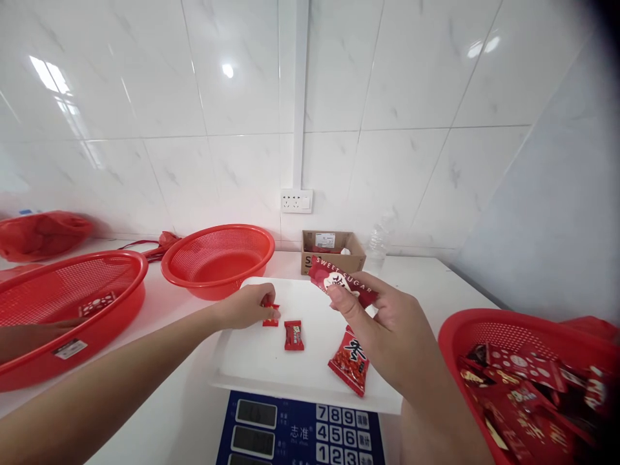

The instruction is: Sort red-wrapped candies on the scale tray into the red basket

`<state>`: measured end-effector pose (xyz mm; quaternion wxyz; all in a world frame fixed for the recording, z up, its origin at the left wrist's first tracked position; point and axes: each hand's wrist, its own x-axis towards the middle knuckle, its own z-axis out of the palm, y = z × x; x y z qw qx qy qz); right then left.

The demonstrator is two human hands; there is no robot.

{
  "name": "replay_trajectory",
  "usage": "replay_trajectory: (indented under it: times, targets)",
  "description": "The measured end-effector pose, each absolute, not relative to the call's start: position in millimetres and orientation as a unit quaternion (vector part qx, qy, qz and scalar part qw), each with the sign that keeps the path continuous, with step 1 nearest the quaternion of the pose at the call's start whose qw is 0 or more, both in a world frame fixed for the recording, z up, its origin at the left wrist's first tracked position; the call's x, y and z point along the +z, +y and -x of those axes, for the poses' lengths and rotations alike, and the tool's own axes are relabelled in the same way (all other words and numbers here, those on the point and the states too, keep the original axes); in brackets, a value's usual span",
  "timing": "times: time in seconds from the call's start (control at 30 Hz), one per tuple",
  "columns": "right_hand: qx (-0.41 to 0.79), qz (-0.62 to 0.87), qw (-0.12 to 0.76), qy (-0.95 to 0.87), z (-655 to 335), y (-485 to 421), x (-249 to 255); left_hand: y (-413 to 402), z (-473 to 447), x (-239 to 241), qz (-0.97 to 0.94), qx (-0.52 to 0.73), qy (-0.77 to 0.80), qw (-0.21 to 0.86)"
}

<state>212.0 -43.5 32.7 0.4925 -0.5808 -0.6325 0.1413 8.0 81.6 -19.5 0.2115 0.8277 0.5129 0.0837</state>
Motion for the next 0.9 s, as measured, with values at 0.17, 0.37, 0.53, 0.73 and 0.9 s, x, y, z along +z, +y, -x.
replay_trajectory:
  times: [0.17,0.37,0.53,0.73,0.9]
  targets:
    - [0.142,0.575,0.498,-0.633,-213,-44,32,116,17,0,-0.774,0.194,0.585,0.144]
    - [0.148,0.568,0.496,-0.640,-213,-45,34,132,28,19,-0.751,0.262,0.601,0.080]
    - [0.138,0.558,0.503,-0.645,-215,-44,34,90,-2,-9,-0.848,0.161,0.477,0.165]
    - [0.142,0.569,0.492,-0.643,-216,-44,34,46,-26,-25,-0.885,0.102,0.394,0.226]
    - [0.150,0.562,0.492,-0.648,-215,-44,34,33,-34,-18,-0.866,0.112,0.418,0.252]
